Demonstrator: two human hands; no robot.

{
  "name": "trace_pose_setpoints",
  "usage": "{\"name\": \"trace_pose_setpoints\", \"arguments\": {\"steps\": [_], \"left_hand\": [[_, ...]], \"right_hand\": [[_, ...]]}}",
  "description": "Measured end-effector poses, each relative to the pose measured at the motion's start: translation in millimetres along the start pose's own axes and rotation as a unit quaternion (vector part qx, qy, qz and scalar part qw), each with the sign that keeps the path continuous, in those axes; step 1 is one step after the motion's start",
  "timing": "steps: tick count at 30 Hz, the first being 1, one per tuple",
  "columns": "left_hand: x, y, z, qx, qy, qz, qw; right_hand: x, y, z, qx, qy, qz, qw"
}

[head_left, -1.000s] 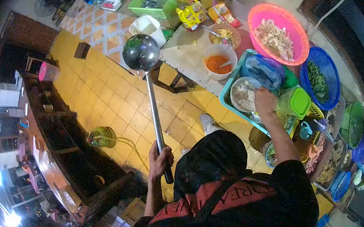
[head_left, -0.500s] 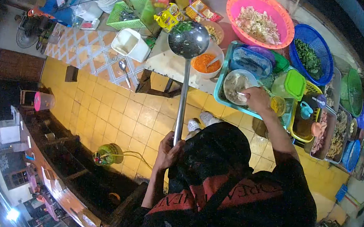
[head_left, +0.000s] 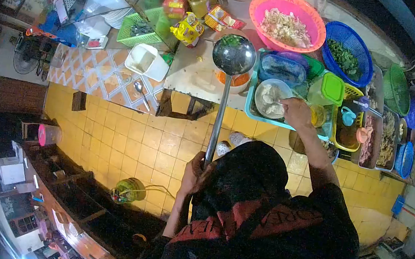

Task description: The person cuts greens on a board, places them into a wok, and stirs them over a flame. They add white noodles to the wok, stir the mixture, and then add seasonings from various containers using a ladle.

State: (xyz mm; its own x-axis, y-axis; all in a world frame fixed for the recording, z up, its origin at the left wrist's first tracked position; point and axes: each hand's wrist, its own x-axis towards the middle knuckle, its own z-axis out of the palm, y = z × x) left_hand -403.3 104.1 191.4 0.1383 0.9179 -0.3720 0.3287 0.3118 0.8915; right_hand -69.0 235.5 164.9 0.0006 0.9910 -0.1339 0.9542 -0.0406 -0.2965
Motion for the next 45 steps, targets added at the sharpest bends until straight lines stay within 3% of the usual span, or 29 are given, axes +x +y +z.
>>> {"name": "trace_pose_setpoints", "arguments": {"steps": [6,9,11,15,17,20,24,30,36,38,41,45], "left_hand": [[3.9,19.2,-4.2,0.123,-0.013,-0.064,0.99],[4.3,41.2,-1.4,0.166,-0.036,-0.036,0.985],[6.0,43.1,0.5,0.166,-0.037,-0.027,0.985],[11.1,40.0,-5.0,0.184,-0.057,-0.05,0.98],[12.4,19.5,-8.7,0.143,-0.061,-0.054,0.986],[9.5,24.2,-10.8,0.088,-0.063,-0.07,0.992],[11.9,13.7,-9.2,0.051,-0.056,-0.04,0.996],[16.0,42.9,-13.7,0.151,-0.076,-0.065,0.984],[17.0,41.8,-12.4,0.136,-0.062,-0.053,0.987],[20.1,38.6,-12.7,0.134,-0.064,-0.05,0.988],[21.3,33.6,-11.6,0.124,-0.062,-0.043,0.989],[21.9,50.6,-12.9,0.145,-0.068,-0.081,0.984]], "right_hand": [[6.2,-34.0,-77.6,-0.001,0.068,-0.045,0.997],[22.1,-39.6,-81.6,-0.018,0.14,-0.065,0.988],[24.6,-47.1,-89.5,-0.199,0.036,0.066,0.977],[24.7,-21.9,-30.2,-0.238,-0.025,0.038,0.97],[18.1,-17.1,7.1,-0.199,-0.083,0.024,0.976],[10.7,-19.5,24.0,-0.117,-0.055,-0.028,0.991],[15.0,-13.2,35.2,-0.12,-0.085,0.001,0.989],[5.6,-27.8,16.9,-0.079,-0.065,0.032,0.994],[2.4,-25.4,9.4,-0.036,-0.031,0.027,0.999],[4.8,-19.8,12.4,-0.038,0.004,-0.014,0.999],[10.6,-13.9,20.1,-0.078,-0.078,-0.018,0.994],[3.6,-25.3,12.4,-0.039,-0.067,0.011,0.997]]}}
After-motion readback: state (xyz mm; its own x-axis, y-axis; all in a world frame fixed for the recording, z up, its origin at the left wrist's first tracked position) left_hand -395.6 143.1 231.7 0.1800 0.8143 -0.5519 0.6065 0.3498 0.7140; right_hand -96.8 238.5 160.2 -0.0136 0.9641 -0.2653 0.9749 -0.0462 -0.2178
